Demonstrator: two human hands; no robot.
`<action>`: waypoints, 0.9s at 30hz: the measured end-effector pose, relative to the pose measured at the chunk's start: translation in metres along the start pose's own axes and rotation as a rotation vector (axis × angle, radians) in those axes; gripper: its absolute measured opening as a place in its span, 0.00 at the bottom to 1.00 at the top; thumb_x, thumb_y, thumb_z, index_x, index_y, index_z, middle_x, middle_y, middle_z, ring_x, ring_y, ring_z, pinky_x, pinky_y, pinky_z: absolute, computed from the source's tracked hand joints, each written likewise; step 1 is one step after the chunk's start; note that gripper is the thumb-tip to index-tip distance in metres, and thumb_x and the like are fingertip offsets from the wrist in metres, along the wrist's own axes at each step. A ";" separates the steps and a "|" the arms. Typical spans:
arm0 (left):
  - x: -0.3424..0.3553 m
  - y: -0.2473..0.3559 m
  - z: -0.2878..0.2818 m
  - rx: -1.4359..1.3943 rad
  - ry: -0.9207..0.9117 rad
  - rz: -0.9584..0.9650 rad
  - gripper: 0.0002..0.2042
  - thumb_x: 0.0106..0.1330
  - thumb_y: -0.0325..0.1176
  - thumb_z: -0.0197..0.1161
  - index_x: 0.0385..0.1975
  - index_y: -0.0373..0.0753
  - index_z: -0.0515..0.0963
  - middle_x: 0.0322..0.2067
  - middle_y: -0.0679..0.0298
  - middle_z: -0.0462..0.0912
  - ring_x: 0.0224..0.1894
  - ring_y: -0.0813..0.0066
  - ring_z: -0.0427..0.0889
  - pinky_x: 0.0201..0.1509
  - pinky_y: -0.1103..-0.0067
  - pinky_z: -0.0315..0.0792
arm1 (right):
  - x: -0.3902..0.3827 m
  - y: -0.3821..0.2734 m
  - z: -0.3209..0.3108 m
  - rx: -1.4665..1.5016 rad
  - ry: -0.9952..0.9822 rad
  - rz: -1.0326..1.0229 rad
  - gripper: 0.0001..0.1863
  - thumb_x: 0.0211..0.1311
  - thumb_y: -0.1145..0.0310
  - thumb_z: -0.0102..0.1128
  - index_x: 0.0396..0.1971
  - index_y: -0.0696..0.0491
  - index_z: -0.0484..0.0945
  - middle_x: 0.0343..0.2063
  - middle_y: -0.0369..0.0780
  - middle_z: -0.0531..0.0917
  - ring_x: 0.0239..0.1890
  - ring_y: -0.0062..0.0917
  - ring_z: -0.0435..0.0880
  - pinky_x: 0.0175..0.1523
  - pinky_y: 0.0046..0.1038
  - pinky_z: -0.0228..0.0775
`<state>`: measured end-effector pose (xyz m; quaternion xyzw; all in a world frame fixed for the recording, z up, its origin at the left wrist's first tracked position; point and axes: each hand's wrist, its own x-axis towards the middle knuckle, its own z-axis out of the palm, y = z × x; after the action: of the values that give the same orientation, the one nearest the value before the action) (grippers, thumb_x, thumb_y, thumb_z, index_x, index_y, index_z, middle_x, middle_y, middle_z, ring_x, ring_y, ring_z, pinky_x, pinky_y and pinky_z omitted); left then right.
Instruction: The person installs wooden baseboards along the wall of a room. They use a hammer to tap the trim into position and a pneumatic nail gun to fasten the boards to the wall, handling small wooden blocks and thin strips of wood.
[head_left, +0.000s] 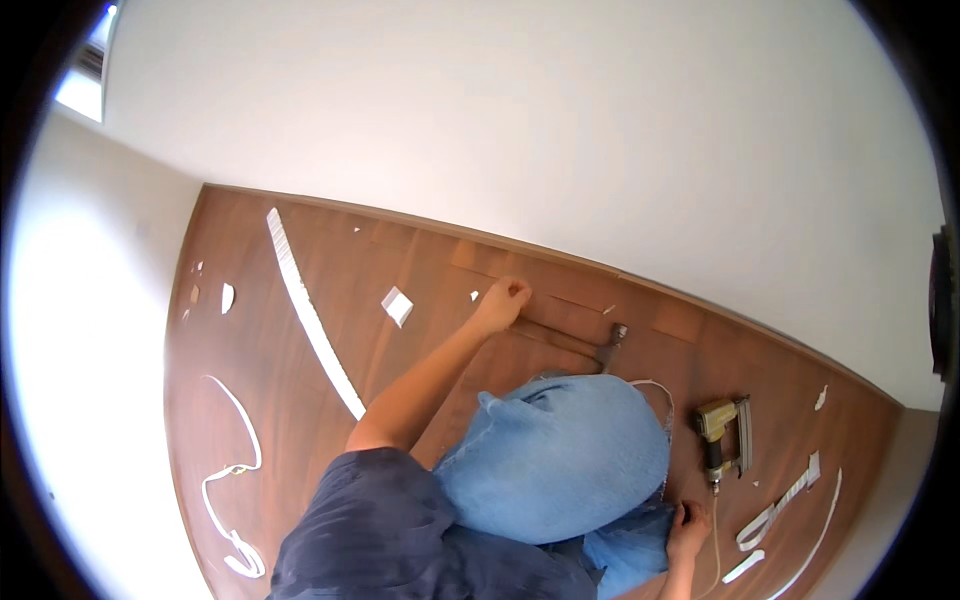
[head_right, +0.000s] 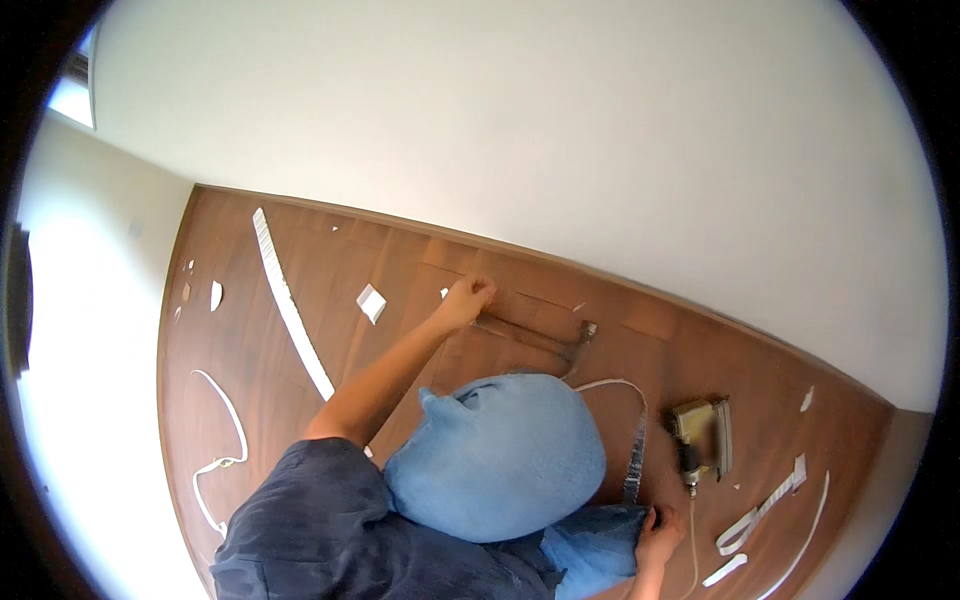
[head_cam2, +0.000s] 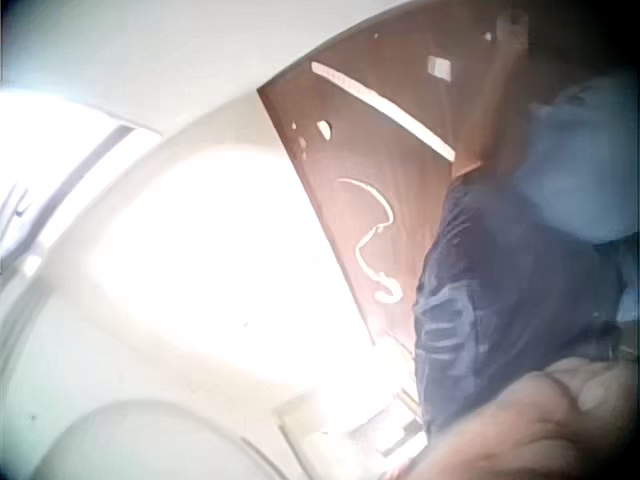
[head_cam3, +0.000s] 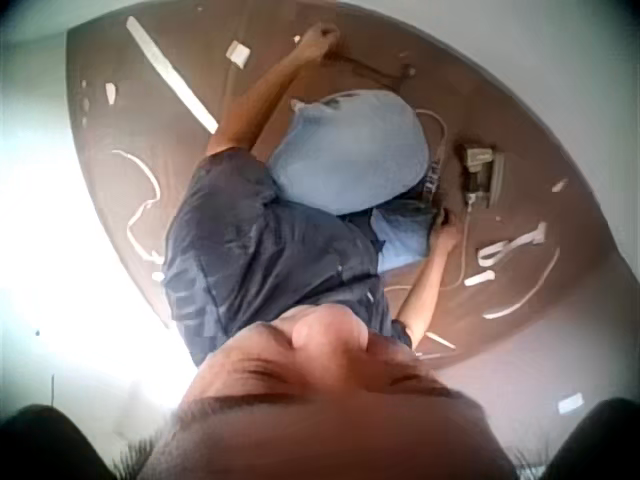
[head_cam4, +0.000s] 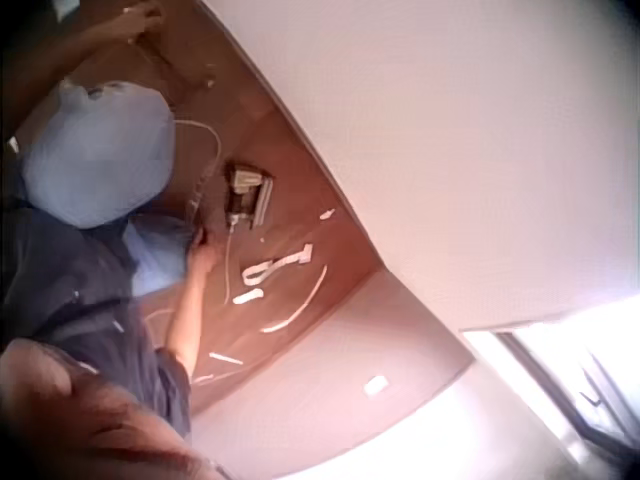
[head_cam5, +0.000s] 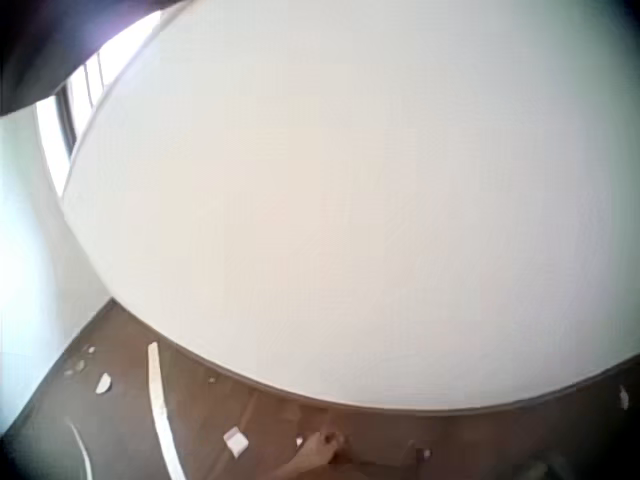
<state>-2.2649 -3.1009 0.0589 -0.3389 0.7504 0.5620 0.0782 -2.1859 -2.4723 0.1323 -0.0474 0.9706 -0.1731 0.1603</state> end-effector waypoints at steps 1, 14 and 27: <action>0.018 0.005 -0.001 0.007 0.012 -0.007 0.17 0.73 0.40 0.64 0.51 0.32 0.79 0.45 0.55 0.87 0.46 0.65 0.86 0.50 0.71 0.79 | 0.000 -0.003 0.001 0.009 -0.010 -0.009 0.09 0.67 0.69 0.61 0.41 0.57 0.85 0.41 0.48 0.86 0.48 0.48 0.82 0.57 0.45 0.71; 0.089 -0.001 -0.009 -0.468 0.216 -0.214 0.23 0.80 0.44 0.57 0.62 0.29 0.68 0.57 0.52 0.80 0.50 0.65 0.85 0.57 0.69 0.79 | 0.018 0.007 -0.008 -0.124 -0.099 -0.017 0.10 0.67 0.71 0.60 0.43 0.58 0.85 0.44 0.48 0.86 0.50 0.48 0.81 0.58 0.46 0.71; -0.081 -0.130 -0.091 0.911 0.566 -0.312 0.25 0.73 0.36 0.55 0.71 0.46 0.68 0.73 0.51 0.63 0.71 0.48 0.68 0.73 0.57 0.65 | -0.001 0.055 0.000 -0.024 -0.008 -0.011 0.11 0.66 0.69 0.61 0.42 0.60 0.84 0.41 0.51 0.86 0.47 0.49 0.82 0.57 0.45 0.73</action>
<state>-2.1016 -3.1662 0.0290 -0.5154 0.8502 0.0498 0.0945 -2.1872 -2.4207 0.1136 -0.0551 0.9717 -0.1623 0.1625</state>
